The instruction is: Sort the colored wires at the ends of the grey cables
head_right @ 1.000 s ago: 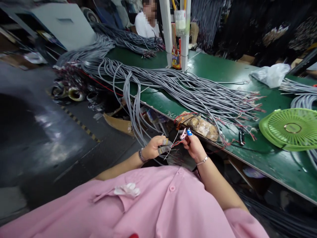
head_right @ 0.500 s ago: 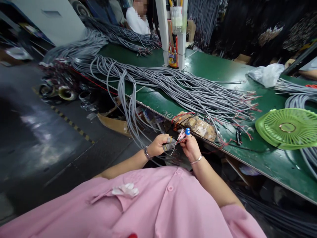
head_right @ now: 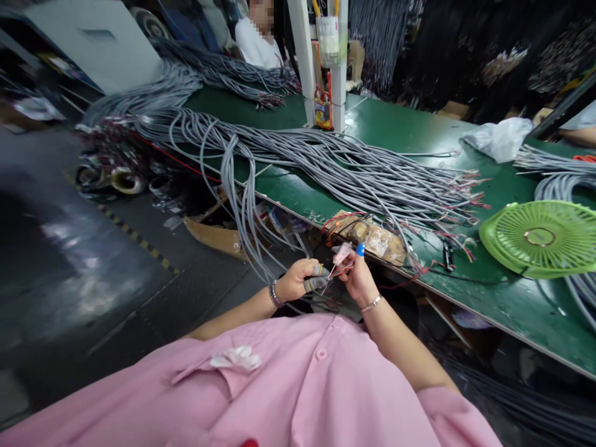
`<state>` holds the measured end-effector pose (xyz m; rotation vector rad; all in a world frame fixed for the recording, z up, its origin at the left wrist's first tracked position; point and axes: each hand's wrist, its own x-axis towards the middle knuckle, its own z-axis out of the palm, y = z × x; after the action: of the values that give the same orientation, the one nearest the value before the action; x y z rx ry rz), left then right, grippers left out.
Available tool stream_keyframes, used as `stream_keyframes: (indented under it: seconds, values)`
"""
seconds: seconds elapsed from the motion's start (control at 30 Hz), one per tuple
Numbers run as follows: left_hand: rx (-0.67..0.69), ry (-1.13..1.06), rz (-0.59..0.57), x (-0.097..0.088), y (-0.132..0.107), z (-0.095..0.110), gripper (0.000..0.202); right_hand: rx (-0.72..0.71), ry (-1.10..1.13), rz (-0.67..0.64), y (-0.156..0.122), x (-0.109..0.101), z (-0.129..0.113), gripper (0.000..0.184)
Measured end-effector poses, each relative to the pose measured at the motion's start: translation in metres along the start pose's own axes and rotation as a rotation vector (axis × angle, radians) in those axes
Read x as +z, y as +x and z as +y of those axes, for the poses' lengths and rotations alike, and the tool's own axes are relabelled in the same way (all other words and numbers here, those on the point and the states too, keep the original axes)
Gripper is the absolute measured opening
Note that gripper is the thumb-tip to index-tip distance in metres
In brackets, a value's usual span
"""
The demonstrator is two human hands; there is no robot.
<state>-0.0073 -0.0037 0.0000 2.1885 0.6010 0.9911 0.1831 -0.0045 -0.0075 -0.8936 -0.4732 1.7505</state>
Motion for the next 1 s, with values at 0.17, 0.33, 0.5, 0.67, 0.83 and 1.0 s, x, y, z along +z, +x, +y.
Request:
stream_keyframes:
  seconds: [0.17,0.33,0.5,0.67,0.83,1.0]
  values:
    - [0.027,-0.010,0.003,-0.002,-0.013,0.012,0.028,0.010,-0.008,-0.070,-0.003,-0.015,0.003,0.063]
    - [0.147,-0.035,0.016,-0.005,-0.027,0.022,0.023,0.009,-0.023,-0.056,-0.008,-0.024,0.006,0.059]
    - [0.043,0.006,0.105,-0.008,-0.041,0.026,0.019,-0.027,-0.095,-0.030,-0.022,-0.027,0.007,0.052]
    - [-0.172,-0.027,0.298,-0.002,-0.052,0.025,0.020,-0.035,-0.137,0.005,-0.032,-0.030,0.003,0.046]
    - [-0.382,-0.314,0.216,0.003,-0.040,0.026,0.033,0.004,-0.175,0.006,-0.024,-0.025,-0.006,0.050]
    - [-0.455,-0.512,0.261,0.011,-0.018,0.024,0.039,0.004,-0.217,-0.078,-0.014,-0.004,-0.014,0.049]
